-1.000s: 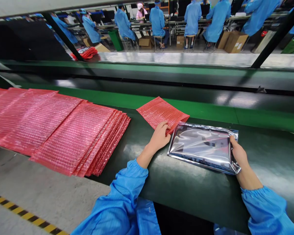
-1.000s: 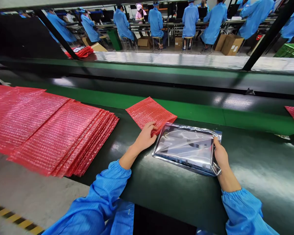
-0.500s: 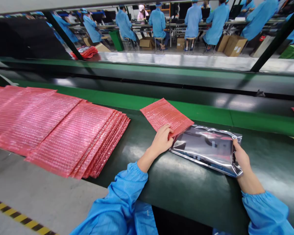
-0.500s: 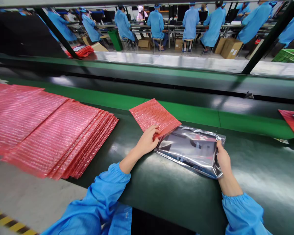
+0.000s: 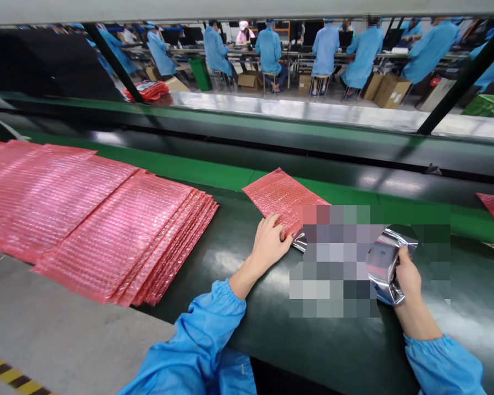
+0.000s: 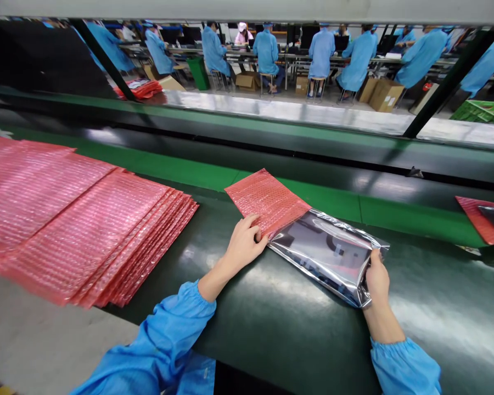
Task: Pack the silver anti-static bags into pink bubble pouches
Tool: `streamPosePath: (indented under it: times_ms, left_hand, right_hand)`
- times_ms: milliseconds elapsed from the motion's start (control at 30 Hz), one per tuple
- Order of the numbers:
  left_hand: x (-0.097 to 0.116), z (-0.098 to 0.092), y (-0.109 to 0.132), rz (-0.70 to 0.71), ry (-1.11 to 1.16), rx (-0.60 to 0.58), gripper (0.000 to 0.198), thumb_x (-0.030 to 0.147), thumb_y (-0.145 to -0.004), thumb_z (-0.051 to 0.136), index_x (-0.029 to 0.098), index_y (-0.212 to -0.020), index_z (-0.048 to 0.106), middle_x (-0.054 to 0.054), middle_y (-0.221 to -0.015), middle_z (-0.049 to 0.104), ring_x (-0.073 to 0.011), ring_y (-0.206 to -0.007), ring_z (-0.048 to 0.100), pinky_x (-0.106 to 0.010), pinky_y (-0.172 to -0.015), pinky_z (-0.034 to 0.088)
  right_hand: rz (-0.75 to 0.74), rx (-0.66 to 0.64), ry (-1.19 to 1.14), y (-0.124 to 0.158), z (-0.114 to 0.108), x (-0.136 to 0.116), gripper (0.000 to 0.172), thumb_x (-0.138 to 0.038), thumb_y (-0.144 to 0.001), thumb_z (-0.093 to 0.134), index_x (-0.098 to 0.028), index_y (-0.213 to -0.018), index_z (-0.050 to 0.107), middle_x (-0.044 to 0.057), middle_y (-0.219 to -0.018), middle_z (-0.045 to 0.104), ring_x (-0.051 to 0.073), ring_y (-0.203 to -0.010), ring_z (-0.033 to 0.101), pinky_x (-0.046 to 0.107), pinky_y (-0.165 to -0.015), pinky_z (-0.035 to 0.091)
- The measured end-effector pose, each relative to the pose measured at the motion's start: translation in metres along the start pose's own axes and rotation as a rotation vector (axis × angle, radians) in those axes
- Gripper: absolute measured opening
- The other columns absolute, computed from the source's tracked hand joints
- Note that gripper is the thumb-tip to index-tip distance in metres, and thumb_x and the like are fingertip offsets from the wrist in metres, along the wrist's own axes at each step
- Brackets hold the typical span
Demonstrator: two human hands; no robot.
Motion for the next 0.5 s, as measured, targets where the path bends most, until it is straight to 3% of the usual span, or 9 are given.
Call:
streamPosePath:
  times_ms: [100,267,500]
  left_hand:
    - [-0.001,0.002,-0.002,-0.035,0.003,-0.033,0.034,0.024,-0.089,0.067,0.02,-0.057,0.056,-0.015,-0.136,0.066,-0.035,-0.13,0.059,-0.058,-0.111,0.046]
    - [0.001,0.004,-0.004,-0.064,0.057,-0.085,0.026,0.022,-0.094,0.061,0.019,-0.069,0.064,-0.016,-0.147,0.06,-0.0333,-0.139,0.054,-0.058,-0.115,0.044]
    - [0.007,0.001,-0.003,-0.105,0.048,-0.131,0.02,0.014,-0.088,0.058,0.02,-0.069,0.059,-0.016,-0.151,0.057,-0.0342,-0.142,0.05,-0.066,-0.118,0.037]
  right_hand:
    - [0.057,0.058,0.004,-0.002,-0.001,0.002,0.091,-0.088,-0.085,0.052,-0.006,-0.119,0.073,0.018,-0.099,0.076,0.039,-0.106,0.069,0.043,-0.083,0.061]
    - [0.095,0.066,-0.021,0.002,-0.004,-0.003,0.082,-0.08,-0.09,0.054,-0.005,-0.12,0.072,0.017,-0.1,0.076,0.038,-0.107,0.07,0.043,-0.084,0.061]
    - [0.144,0.064,-0.172,0.011,0.0,-0.007,0.066,-0.063,-0.098,0.053,-0.01,-0.134,0.066,0.015,-0.121,0.073,0.033,-0.112,0.069,0.036,-0.082,0.064]
Point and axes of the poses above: each hand's wrist, its own y-axis away from the middle knuckle, its own z-axis out of the palm, x = y × z, the point moved 2 cm from there along -y, towards the middle knuckle
